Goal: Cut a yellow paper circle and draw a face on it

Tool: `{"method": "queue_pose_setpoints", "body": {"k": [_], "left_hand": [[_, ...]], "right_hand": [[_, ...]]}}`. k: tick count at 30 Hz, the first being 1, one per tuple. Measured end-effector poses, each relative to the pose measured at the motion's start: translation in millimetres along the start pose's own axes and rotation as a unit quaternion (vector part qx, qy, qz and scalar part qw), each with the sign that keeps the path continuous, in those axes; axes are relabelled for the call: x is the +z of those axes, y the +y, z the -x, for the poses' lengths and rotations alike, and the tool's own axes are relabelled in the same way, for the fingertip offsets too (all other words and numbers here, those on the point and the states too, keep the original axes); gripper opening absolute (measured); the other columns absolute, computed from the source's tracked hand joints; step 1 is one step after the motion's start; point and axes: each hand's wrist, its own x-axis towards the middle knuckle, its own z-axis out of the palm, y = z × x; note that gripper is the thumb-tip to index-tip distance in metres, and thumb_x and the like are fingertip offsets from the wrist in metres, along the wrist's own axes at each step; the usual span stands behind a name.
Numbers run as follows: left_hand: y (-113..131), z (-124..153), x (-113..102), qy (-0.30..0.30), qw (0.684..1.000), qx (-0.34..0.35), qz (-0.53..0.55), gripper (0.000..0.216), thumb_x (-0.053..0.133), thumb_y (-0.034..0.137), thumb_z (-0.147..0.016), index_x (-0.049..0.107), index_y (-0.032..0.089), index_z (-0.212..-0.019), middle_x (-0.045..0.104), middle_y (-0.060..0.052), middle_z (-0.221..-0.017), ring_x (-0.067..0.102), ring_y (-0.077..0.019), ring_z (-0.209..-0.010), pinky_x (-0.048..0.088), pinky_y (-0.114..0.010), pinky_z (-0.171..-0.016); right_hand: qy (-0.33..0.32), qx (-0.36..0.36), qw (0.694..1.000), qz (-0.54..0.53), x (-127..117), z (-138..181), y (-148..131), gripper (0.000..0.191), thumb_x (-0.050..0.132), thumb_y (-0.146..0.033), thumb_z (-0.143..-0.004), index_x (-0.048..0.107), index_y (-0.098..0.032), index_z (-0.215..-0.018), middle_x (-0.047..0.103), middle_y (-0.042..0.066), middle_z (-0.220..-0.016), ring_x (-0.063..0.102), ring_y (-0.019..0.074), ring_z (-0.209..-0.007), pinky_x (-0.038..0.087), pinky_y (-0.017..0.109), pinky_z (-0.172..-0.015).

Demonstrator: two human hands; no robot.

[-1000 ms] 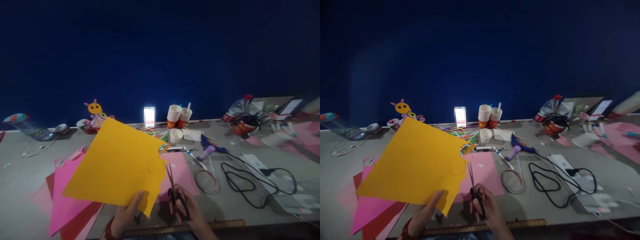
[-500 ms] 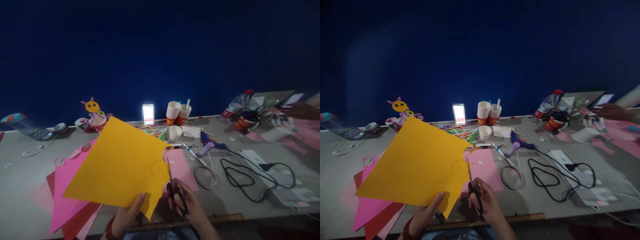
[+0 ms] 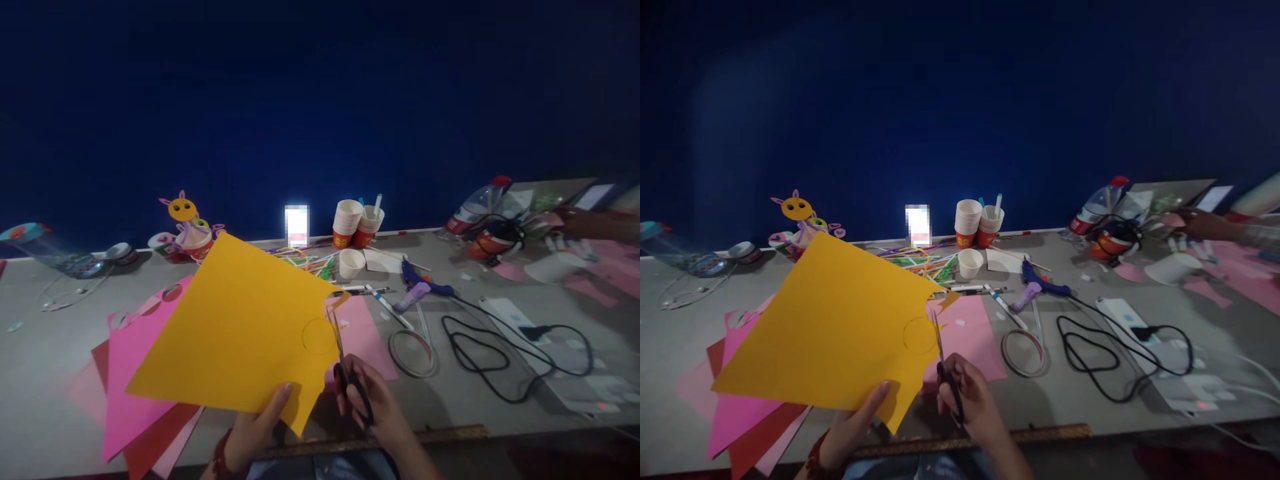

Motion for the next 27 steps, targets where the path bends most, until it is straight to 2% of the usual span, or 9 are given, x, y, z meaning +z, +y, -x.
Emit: {"method": "queue_pose_setpoints", "body": {"k": [7, 11, 17, 23, 27], "left_hand": [[2, 3, 3, 0.000, 1.000, 0.015, 0.000, 0.037, 0.076, 0.054, -0.068, 0.076, 0.021, -0.084, 0.078, -0.008, -0.107, 0.070, -0.0317, -0.109, 0.054, -0.039, -0.102], [0, 2, 2, -0.008, 1.000, 0.023, -0.012, 0.037, 0.075, 0.055, -0.069, 0.076, 0.021, -0.083, 0.077, -0.008, -0.110, 0.069, -0.0316, -0.112, 0.052, -0.040, -0.105], [-10, -7, -9, -0.072, 0.996, 0.027, -0.042, 0.037, 0.074, 0.055, -0.071, 0.079, 0.024, -0.091, 0.077, -0.005, -0.110, 0.069, -0.0312, -0.113, 0.048, -0.042, -0.109], [-9, -2, -4, -0.043, 0.998, 0.036, -0.039, 0.036, 0.072, 0.056, -0.073, 0.079, 0.023, -0.088, 0.078, -0.006, -0.107, 0.071, -0.0297, -0.109, 0.052, -0.039, -0.105], [-11, -1, -1, -0.031, 0.998, 0.033, -0.040, 0.037, 0.073, 0.055, -0.073, 0.077, 0.023, -0.089, 0.078, -0.006, -0.108, 0.069, -0.0294, -0.112, 0.050, -0.039, -0.108]], "right_hand": [[0.015, -0.013, 1.000, -0.009, 1, 0, 2, 0.046, 0.081, -0.056, -0.072, 0.052, -0.020, -0.077, 0.049, -0.005, -0.065, 0.046, 0.0054, -0.045, 0.030, 0.014, -0.039], [0.011, -0.016, 1.000, 0.010, 2, 1, -4, 0.045, 0.078, -0.057, -0.075, 0.052, -0.020, -0.078, 0.048, -0.005, -0.064, 0.045, 0.0059, -0.046, 0.025, 0.014, -0.037], [0.016, 0.004, 1.000, 0.015, 8, 3, -18, 0.050, 0.080, -0.058, -0.072, 0.047, -0.020, -0.072, 0.046, -0.006, -0.063, 0.039, 0.0057, -0.046, 0.027, 0.016, -0.039], [0.029, -0.009, 0.999, 0.015, 8, 0, -10, 0.050, 0.080, -0.058, -0.071, 0.046, -0.021, -0.072, 0.046, -0.006, -0.065, 0.045, 0.0067, -0.048, 0.033, 0.017, -0.043], [0.041, -0.005, 0.999, 0.010, 8, 0, -8, 0.052, 0.080, -0.060, -0.070, 0.046, -0.021, -0.072, 0.040, -0.008, -0.061, 0.038, 0.0050, -0.043, 0.036, 0.019, -0.044]]}}
